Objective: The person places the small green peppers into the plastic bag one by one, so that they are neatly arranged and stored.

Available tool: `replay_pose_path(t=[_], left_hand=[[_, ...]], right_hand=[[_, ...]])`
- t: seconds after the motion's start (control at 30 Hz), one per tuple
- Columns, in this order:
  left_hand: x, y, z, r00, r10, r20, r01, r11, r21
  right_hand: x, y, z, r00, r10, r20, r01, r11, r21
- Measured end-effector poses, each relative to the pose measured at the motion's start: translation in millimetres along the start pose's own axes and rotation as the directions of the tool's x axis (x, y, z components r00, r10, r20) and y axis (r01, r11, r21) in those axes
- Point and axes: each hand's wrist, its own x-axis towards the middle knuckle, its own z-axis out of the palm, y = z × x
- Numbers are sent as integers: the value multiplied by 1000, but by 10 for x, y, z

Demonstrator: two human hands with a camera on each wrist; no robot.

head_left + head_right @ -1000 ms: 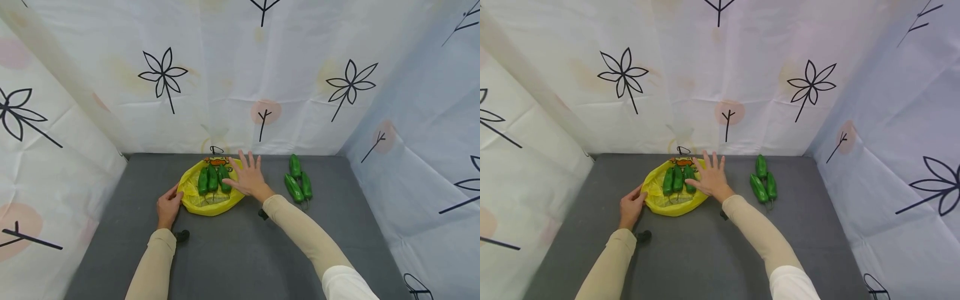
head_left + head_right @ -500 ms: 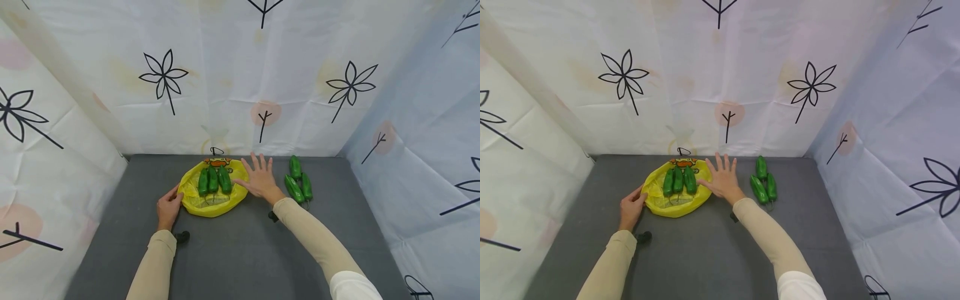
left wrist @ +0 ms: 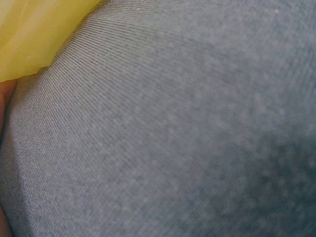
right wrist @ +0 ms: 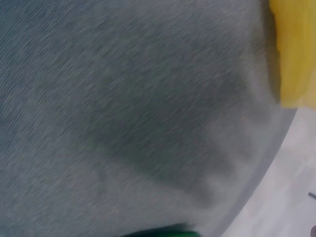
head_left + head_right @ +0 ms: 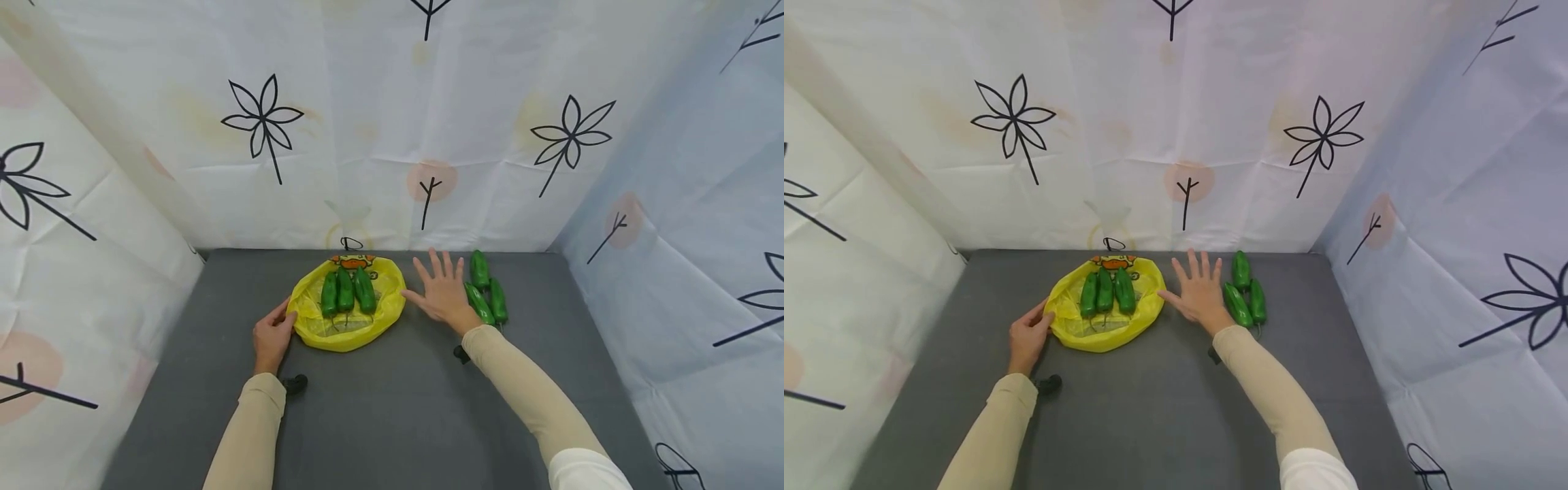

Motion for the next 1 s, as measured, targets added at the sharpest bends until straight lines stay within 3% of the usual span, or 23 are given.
replay_pose_path(t=[0.47, 1.0], left_hand=[[-10, 8, 13, 1000, -9, -4, 10, 1000, 6], [-20, 8, -5, 1000, -4, -1, 4, 1000, 0]], right_hand=[[-222, 410, 113, 999, 53, 9, -53, 998, -35], [-437, 753, 144, 997, 74, 20, -75, 996, 39]])
